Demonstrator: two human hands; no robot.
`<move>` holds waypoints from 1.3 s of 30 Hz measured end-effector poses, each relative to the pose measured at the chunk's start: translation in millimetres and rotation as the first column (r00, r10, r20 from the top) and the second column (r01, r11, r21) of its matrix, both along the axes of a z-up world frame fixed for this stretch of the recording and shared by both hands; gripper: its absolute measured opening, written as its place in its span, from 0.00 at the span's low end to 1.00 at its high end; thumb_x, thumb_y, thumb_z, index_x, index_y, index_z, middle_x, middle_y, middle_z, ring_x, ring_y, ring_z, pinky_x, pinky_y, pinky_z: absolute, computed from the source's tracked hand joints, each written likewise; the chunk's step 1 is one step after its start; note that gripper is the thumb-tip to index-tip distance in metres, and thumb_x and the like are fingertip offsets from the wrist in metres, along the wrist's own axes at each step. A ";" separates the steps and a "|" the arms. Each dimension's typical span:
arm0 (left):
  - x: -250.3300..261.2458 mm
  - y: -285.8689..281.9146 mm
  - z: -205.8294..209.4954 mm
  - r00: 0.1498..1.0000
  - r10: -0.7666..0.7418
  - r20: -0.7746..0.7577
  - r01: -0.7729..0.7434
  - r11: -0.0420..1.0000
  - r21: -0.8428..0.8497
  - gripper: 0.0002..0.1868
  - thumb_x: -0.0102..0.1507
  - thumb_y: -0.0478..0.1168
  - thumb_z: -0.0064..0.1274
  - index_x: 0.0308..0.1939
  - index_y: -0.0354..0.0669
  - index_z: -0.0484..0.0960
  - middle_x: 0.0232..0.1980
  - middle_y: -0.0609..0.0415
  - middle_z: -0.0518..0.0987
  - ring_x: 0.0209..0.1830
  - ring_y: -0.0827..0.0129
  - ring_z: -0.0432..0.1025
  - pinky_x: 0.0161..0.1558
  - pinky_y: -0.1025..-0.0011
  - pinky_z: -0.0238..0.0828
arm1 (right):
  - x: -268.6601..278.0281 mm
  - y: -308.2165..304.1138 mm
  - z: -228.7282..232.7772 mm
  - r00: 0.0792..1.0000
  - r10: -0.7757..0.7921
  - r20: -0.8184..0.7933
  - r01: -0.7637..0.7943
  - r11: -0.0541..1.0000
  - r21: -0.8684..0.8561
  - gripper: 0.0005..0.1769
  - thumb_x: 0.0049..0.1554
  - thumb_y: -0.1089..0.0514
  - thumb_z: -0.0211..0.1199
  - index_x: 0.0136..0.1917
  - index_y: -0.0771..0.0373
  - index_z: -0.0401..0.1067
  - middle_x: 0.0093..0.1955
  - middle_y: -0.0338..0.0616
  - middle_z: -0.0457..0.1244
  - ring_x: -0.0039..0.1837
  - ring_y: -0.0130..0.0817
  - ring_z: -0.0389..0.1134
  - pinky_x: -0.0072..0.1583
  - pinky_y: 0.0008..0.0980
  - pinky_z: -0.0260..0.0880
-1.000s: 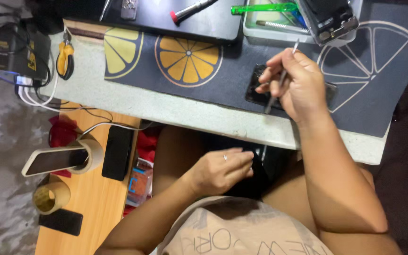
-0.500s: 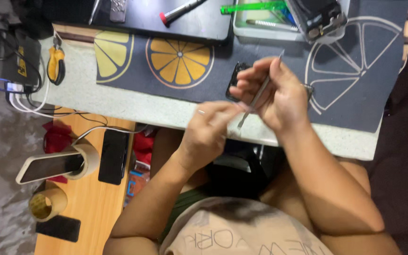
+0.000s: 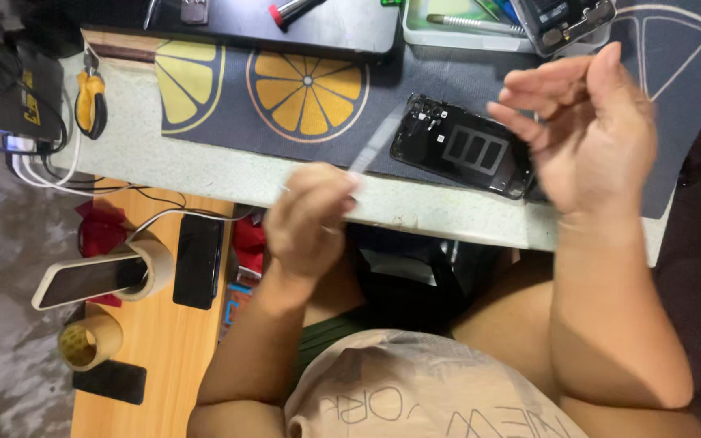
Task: The person disassembles a smartphone by removing screws and separating the back cover. They then use tweezers to manipulate internal components and transfer parts between two phone bodies.
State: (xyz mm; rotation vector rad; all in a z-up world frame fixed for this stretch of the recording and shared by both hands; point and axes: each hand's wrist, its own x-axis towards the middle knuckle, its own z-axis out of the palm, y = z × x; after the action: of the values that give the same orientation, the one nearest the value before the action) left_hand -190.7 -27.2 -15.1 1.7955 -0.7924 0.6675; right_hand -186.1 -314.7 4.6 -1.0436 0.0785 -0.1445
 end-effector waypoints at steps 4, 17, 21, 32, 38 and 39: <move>11.6 15.0 -1.1 0.992 0.112 -0.051 -0.107 0.990 0.096 0.07 0.72 0.39 0.56 0.48 0.38 0.80 0.42 0.50 0.81 0.40 0.60 0.75 0.38 0.67 0.72 | -7.7 -2.7 -4.9 0.996 -0.003 0.085 0.069 0.608 -0.791 0.17 0.72 0.47 0.66 0.56 0.64 0.79 0.53 0.49 0.72 0.54 0.41 0.72 0.58 0.35 0.73; 63.4 -14.2 -44.3 0.947 0.106 -0.302 -0.115 0.993 -0.012 0.08 0.76 0.38 0.51 0.57 0.38 0.78 0.46 0.52 0.75 0.35 0.72 0.70 0.39 0.75 0.70 | -8.8 47.5 -1.0 0.972 0.228 0.057 0.112 -0.236 -0.965 0.39 0.43 0.42 0.78 0.66 0.54 0.76 0.62 0.44 0.61 0.63 0.48 0.59 0.61 0.48 0.63; 63.5 -3.3 -57.3 0.910 -0.083 -0.405 -0.042 0.956 -0.290 0.09 0.76 0.32 0.50 0.60 0.36 0.75 0.48 0.51 0.78 0.37 0.72 0.75 0.41 0.75 0.77 | -11.1 59.1 -4.4 0.972 0.235 0.017 0.069 -0.216 -0.974 0.39 0.47 0.41 0.77 0.68 0.56 0.74 0.61 0.46 0.60 0.61 0.48 0.60 0.59 0.47 0.64; 54.0 31.8 -51.0 0.493 -0.802 -0.338 0.005 0.391 -0.920 0.27 0.60 0.23 0.51 0.64 0.33 0.73 0.59 0.40 0.80 0.54 0.54 0.80 0.59 0.56 0.81 | -14.9 69.2 -5.2 0.966 0.254 0.043 0.128 -0.326 -0.937 0.33 0.51 0.42 0.73 0.68 0.47 0.74 0.60 0.48 0.59 0.58 0.48 0.59 0.56 0.46 0.65; 51.8 15.8 -66.7 0.596 -0.691 -0.409 0.075 0.555 -0.829 0.19 0.74 0.36 0.54 0.67 0.30 0.76 0.52 0.41 0.82 0.52 0.57 0.80 0.56 0.58 0.82 | -12.7 71.2 -6.2 0.970 0.240 0.034 0.121 -0.359 -0.926 0.37 0.49 0.41 0.73 0.71 0.45 0.73 0.60 0.49 0.58 0.58 0.48 0.59 0.56 0.46 0.65; 50.0 12.7 -66.7 0.616 -0.631 -0.472 0.037 0.622 -0.782 0.20 0.74 0.38 0.54 0.67 0.31 0.77 0.49 0.43 0.83 0.49 0.60 0.80 0.53 0.59 0.83 | -11.7 71.1 -6.0 0.969 0.244 0.033 0.121 -0.354 -0.927 0.39 0.49 0.41 0.73 0.73 0.44 0.72 0.60 0.50 0.58 0.58 0.48 0.59 0.55 0.46 0.65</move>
State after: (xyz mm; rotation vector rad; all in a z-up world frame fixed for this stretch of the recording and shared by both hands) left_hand -140.7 -14.5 -81.8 0.9375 -0.2437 -0.0870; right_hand -197.8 -243.6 -1.4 -2.9334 -0.4756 -0.2294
